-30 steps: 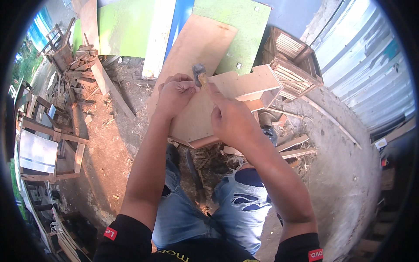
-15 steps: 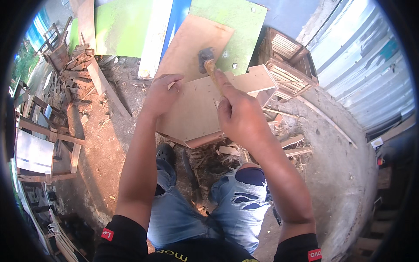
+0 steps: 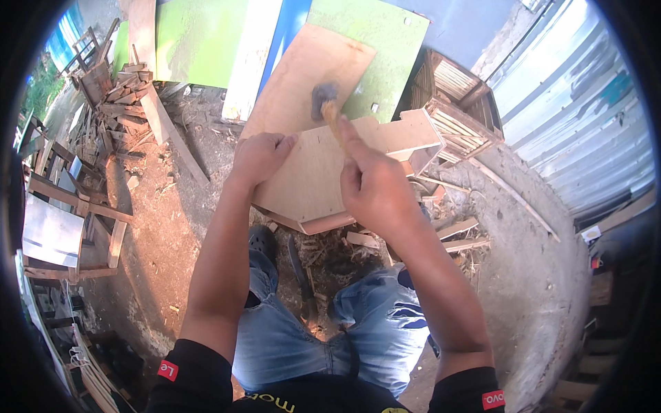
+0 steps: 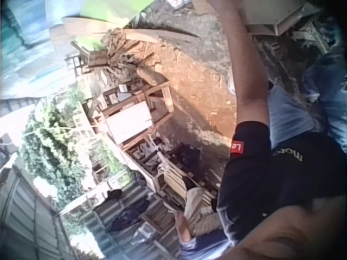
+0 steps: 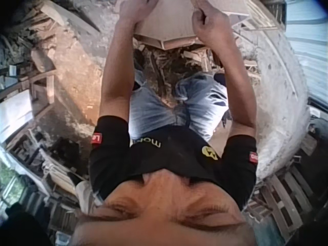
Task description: The person assembles a wooden box by hand, using a hammer to drive nails into pre-drilled holes. They repeatedly reposition the box and hammer to secure the joints.
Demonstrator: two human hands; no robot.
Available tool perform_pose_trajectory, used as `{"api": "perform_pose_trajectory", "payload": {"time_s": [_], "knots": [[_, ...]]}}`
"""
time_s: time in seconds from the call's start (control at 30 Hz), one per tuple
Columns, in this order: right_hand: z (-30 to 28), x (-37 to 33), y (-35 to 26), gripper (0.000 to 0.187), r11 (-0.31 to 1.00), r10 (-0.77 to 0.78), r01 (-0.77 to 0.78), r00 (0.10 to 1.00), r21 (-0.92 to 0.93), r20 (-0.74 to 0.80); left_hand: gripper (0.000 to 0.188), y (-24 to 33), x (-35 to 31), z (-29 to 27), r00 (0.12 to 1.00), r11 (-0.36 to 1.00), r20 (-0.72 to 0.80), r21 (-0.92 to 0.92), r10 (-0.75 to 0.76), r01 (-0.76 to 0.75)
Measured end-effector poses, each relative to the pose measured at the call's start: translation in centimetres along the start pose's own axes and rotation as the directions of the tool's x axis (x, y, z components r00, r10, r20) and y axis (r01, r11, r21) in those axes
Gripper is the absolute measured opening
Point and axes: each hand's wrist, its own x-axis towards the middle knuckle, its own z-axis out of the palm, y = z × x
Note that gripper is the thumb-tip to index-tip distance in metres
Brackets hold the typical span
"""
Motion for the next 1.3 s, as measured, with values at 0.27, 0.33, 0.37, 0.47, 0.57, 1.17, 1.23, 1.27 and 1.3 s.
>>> {"api": "perform_pose_trajectory", "payload": {"time_s": [0.27, 0.33, 0.37, 0.47, 0.57, 1.17, 1.23, 1.27, 1.3], "knots": [[0.4, -0.8, 0.4, 0.065, 0.978, -0.207, 0.198, 0.967, -0.071, -0.148, 0.052, -0.1, 0.1, 0.2, 0.999, 0.999, -0.026, 0.024, 0.022, -0.021], [0.6, -0.8, 0.5, 0.068, 0.973, -0.200, 0.187, 0.976, -0.132, -0.087, 0.052, -0.2, 0.1, 0.3, 0.999, 0.999, -0.042, 0.034, 0.034, -0.032], [0.8, -0.7, 0.6, 0.069, 0.955, -0.262, 0.246, 0.962, -0.167, -0.081, 0.052, -0.2, 0.1, 0.3, 0.998, 0.999, -0.050, 0.028, 0.037, -0.035], [1.2, 0.2, 0.6, 0.069, 0.960, -0.068, 0.101, 0.989, -0.261, 0.133, 0.052, -0.3, 0.1, 0.4, 0.997, 0.998, -0.056, 0.028, 0.049, -0.047], [0.4, 0.6, 0.5, 0.069, 0.971, -0.129, 0.141, 0.989, -0.194, 0.074, 0.052, -0.2, 0.2, 0.4, 0.998, 0.999, -0.053, 0.040, 0.037, -0.035], [0.7, -0.3, 0.1, 0.069, 0.973, -0.199, 0.190, 0.978, -0.129, -0.060, 0.053, -0.2, 0.4, 0.3, 1.000, 1.000, -0.012, 0.019, 0.011, -0.011], [1.1, 0.0, 0.4, 0.068, 0.970, -0.029, 0.058, 0.992, -0.236, 0.125, 0.053, -0.1, 0.5, 0.2, 0.999, 0.999, -0.016, 0.024, 0.032, -0.032], [1.0, -0.1, 0.6, 0.066, 0.987, -0.038, 0.049, 0.997, -0.152, 0.074, 0.052, 0.0, 0.4, 0.1, 0.999, 0.998, -0.025, 0.038, 0.042, -0.041], [1.1, -0.2, 0.7, 0.066, 0.989, -0.116, 0.118, 0.993, -0.094, 0.026, 0.052, 0.0, 0.3, 0.1, 0.999, 0.998, 0.003, 0.050, 0.034, -0.035]]}}
